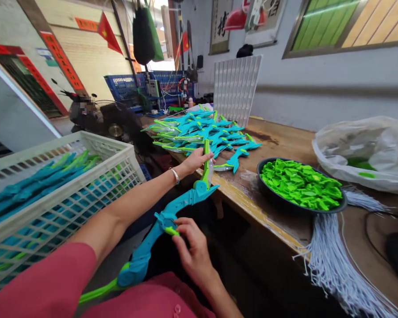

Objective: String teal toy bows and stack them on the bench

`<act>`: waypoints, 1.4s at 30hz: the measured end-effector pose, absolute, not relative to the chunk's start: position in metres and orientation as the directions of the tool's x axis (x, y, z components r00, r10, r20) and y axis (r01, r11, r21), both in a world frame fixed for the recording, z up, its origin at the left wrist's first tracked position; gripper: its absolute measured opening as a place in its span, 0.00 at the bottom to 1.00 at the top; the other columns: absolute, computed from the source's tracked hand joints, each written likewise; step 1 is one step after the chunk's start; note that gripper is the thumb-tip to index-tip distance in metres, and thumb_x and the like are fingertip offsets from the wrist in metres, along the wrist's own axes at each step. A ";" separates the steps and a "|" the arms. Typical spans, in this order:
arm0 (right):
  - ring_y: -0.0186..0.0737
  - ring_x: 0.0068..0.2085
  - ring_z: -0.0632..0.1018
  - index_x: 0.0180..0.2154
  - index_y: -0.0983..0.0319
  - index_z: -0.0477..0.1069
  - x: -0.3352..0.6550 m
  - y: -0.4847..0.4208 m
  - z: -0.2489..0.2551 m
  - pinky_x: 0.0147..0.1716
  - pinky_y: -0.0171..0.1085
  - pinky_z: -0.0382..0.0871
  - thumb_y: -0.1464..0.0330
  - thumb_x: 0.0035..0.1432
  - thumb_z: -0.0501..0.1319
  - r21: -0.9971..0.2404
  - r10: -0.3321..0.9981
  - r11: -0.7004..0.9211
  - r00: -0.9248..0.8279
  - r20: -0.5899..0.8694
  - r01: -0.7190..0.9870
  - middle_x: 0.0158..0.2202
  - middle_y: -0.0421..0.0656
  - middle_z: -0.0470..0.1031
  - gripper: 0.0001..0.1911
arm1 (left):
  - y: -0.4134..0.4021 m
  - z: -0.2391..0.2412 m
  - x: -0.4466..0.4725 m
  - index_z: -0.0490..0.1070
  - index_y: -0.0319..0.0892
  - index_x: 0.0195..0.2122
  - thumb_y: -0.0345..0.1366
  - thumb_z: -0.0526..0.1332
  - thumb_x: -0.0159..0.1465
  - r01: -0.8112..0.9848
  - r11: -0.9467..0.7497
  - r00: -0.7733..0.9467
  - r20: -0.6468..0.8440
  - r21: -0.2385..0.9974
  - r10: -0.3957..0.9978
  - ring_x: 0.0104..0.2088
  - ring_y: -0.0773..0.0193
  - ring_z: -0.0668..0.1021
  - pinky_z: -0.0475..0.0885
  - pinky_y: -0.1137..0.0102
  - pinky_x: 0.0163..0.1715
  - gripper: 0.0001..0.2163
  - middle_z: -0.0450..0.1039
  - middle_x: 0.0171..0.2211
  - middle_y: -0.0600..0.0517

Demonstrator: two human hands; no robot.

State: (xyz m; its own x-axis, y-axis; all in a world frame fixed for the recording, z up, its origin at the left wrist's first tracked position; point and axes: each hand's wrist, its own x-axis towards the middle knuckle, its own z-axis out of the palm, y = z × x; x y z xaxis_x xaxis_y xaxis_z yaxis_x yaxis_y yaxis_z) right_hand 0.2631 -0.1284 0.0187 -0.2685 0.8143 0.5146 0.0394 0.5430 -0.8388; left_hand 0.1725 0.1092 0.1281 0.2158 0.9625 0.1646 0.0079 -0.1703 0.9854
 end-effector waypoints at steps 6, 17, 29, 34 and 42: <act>0.41 0.38 0.78 0.40 0.58 0.77 0.246 -0.109 -0.017 0.38 0.37 0.73 0.59 0.73 0.58 -0.889 0.886 0.448 -0.176 0.429 0.091 0.37 0.44 0.76 0.13 | 0.120 0.082 0.195 0.71 0.38 0.39 0.35 0.71 0.61 0.005 -0.067 0.281 0.063 0.998 0.958 0.34 0.60 0.81 0.75 0.68 0.34 0.11 0.82 0.36 0.45; 0.37 0.35 0.77 0.39 0.60 0.78 0.243 -0.074 -0.055 0.35 0.34 0.70 0.64 0.70 0.61 -0.969 0.967 0.243 -0.097 0.238 0.043 0.35 0.42 0.77 0.09 | 0.050 0.004 0.077 0.79 0.39 0.49 0.50 0.73 0.57 0.180 0.139 0.310 -0.190 0.974 0.932 0.52 0.50 0.80 0.72 0.59 0.56 0.24 0.82 0.49 0.42; 0.35 0.35 0.76 0.39 0.59 0.76 0.241 -0.069 -0.045 0.34 0.31 0.69 0.67 0.70 0.63 -0.973 0.952 0.209 -0.247 0.181 0.095 0.37 0.41 0.75 0.04 | 0.008 -0.043 0.019 0.79 0.42 0.36 0.60 0.69 0.54 0.304 0.290 0.301 -0.380 0.907 0.874 0.37 0.59 0.78 0.73 0.69 0.39 0.24 0.79 0.34 0.50; 0.32 0.29 0.74 0.42 0.58 0.78 0.245 -0.082 -0.041 0.27 0.28 0.69 0.65 0.69 0.64 -0.998 0.971 0.061 -0.233 0.054 0.022 0.33 0.39 0.74 0.05 | 0.019 -0.007 0.002 0.73 0.41 0.25 0.47 0.75 0.49 0.458 0.267 0.423 -0.472 0.848 0.774 0.22 0.66 0.71 0.62 0.73 0.22 0.17 0.70 0.20 0.57; 0.33 0.36 0.79 0.49 0.55 0.76 0.238 -0.079 0.024 0.35 0.29 0.74 0.74 0.69 0.62 -0.899 0.879 0.433 -0.255 0.404 0.068 0.38 0.39 0.77 0.10 | 0.038 0.095 0.016 0.69 0.42 0.32 0.48 0.73 0.53 0.290 0.152 0.268 -0.232 0.945 0.935 0.21 0.67 0.75 0.70 0.74 0.20 0.19 0.73 0.24 0.57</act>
